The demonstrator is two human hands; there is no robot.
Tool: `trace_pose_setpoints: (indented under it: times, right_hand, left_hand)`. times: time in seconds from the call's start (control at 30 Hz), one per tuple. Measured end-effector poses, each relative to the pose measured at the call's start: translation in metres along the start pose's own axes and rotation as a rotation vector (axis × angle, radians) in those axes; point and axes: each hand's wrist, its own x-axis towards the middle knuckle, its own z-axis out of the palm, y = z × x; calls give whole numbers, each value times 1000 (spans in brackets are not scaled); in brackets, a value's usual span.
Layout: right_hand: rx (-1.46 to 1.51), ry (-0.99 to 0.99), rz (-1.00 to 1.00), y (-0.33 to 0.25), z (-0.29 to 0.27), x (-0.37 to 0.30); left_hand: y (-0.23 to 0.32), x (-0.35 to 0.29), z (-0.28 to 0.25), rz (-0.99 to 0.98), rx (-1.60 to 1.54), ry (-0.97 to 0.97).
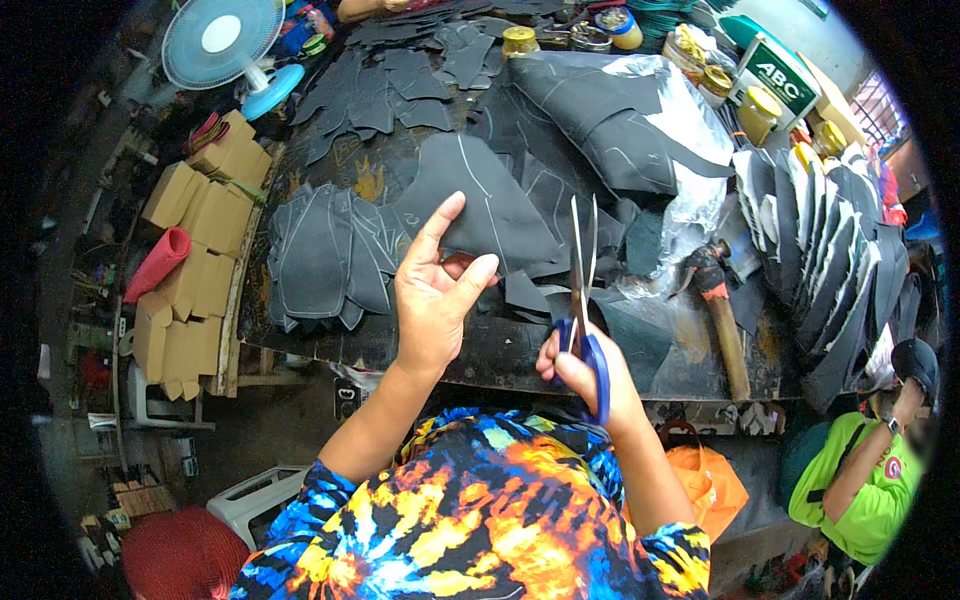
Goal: The person uses shears to cut black fabric pieces along marked outlines on a worktable. They repeatedly pick up fabric layers, align the shears, and trim the edges, placing finished pieces aside. The workspace contains stacks of cut fabric, cardboard boxes, and a fan.
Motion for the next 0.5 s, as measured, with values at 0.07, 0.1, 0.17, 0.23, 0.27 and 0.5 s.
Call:
trace_pose_setpoints:
  times: [0.07, 0.1, 0.17, 0.23, 0.27, 0.5]
  right_hand:
    - [30, -125, -1, 8, 1, -7]
    - [-58, -123, 42, 11, 2, -9]
    - [-164, -134, 50, 11, 4, -11]
    - [-300, -87, 24, 11, 9, -7]
    - [-330, -77, 19, 9, 11, -5]
    - [-355, -19, -13, 9, 21, 3]
  left_hand:
    - [4, 3, 0, 39, -18, 27]
    - [4, 4, 1, 44, -6, 35]
    - [3, 3, 4, 41, 25, 57]
    - [2, -1, 7, 31, 56, 30]
    - [2, -2, 8, 22, 75, 19]
    - [1, -4, 10, 88, 169, -6]
